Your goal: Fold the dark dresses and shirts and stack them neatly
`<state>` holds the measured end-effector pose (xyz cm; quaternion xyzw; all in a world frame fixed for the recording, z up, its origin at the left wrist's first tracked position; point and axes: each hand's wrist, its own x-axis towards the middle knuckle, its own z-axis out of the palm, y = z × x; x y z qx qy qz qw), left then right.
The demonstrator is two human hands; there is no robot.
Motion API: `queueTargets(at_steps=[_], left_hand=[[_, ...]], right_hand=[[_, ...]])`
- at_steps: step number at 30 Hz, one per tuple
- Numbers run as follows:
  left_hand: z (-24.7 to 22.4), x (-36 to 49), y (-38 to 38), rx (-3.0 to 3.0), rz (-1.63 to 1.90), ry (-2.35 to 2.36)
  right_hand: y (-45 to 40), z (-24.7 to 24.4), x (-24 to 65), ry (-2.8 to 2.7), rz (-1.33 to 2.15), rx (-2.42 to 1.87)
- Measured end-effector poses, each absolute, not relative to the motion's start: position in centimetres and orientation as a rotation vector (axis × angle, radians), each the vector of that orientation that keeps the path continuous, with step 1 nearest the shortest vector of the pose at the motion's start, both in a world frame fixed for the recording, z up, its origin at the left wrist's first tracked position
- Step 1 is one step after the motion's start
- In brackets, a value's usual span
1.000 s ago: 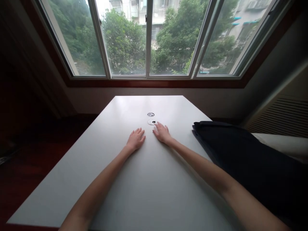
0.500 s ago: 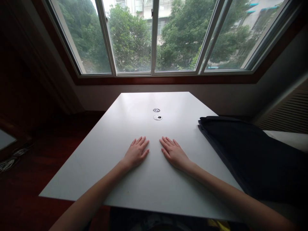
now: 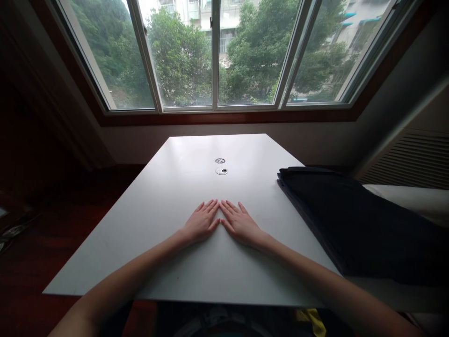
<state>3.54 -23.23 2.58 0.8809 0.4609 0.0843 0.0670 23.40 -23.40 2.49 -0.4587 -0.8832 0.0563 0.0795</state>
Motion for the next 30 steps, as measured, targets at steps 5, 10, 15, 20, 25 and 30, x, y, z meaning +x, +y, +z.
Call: queueTargets(at_steps=[5, 10, 15, 20, 25, 30], left_hand=[[2.19, 4.75, -22.12, 2.624, 0.31, 1.421], [2.19, 4.3, -22.15, 2.614, 0.361, 1.384], [2.16, 4.12, -22.22, 2.616, 0.349, 1.371], [2.04, 4.04, -22.21, 2.627, 0.361, 1.364], [2.06, 4.0, -22.29, 2.637, 0.366, 1.358], [2.19, 3.97, -22.36, 2.638, 0.362, 1.344]], right_hand=[[-23.13, 2.53, 22.86, -2.627, 0.184, -1.349], [-23.2, 2.81, 23.29, -2.608, 0.238, -1.344], [-23.32, 2.92, 23.46, -2.582, 0.274, -1.347], [-23.33, 2.89, 23.47, -2.564, 0.306, -1.354], [-23.27, 2.79, 23.56, -2.555, 0.316, -1.352], [-23.23, 2.74, 23.57, -2.545, 0.322, -1.359]])
